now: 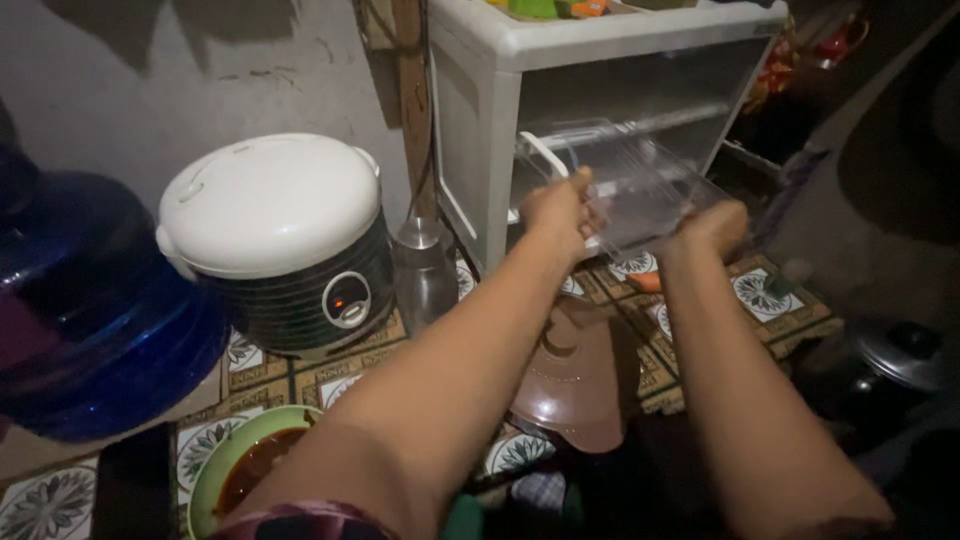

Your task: The person stirs a yellow liquid in a pot on a gas stove, then wipes the stovetop with a green cloth. They open a plastic drawer, place a green bowl and a pink bowl inside, and close it. The person returns to the stove and stirs the pot again.

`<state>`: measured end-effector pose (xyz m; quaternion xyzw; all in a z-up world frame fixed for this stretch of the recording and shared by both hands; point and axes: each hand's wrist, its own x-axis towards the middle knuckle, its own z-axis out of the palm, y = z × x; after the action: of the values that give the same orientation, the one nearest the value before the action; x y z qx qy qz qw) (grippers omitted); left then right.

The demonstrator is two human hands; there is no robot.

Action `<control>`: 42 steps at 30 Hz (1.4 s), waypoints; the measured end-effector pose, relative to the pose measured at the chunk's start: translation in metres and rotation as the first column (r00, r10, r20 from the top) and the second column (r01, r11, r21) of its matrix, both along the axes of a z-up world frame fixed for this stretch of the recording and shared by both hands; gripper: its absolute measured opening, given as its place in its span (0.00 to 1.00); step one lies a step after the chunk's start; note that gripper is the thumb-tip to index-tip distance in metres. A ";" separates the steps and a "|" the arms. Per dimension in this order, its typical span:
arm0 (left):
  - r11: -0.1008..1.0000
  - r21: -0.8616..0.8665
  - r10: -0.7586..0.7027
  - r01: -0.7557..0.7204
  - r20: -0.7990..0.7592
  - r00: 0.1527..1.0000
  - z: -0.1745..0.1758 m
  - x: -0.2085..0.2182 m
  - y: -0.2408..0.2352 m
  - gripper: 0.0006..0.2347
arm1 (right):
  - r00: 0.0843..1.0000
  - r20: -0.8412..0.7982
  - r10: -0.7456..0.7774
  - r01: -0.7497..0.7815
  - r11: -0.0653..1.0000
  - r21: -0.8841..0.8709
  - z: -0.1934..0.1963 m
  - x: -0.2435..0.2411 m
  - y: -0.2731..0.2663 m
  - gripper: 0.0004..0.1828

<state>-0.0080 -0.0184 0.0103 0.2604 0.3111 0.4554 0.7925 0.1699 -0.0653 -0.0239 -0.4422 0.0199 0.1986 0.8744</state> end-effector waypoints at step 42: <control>0.965 0.252 0.201 -0.071 -0.537 0.819 -0.079 0.004 0.031 0.18 | 0.832 -0.131 0.540 -0.529 0.842 0.108 -0.098 0.031 0.142 0.07</control>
<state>-0.0040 0.0124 -0.0691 0.4452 0.4941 0.4468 0.5983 0.2006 0.0766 -0.1222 -0.3835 -0.0428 0.4695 0.7942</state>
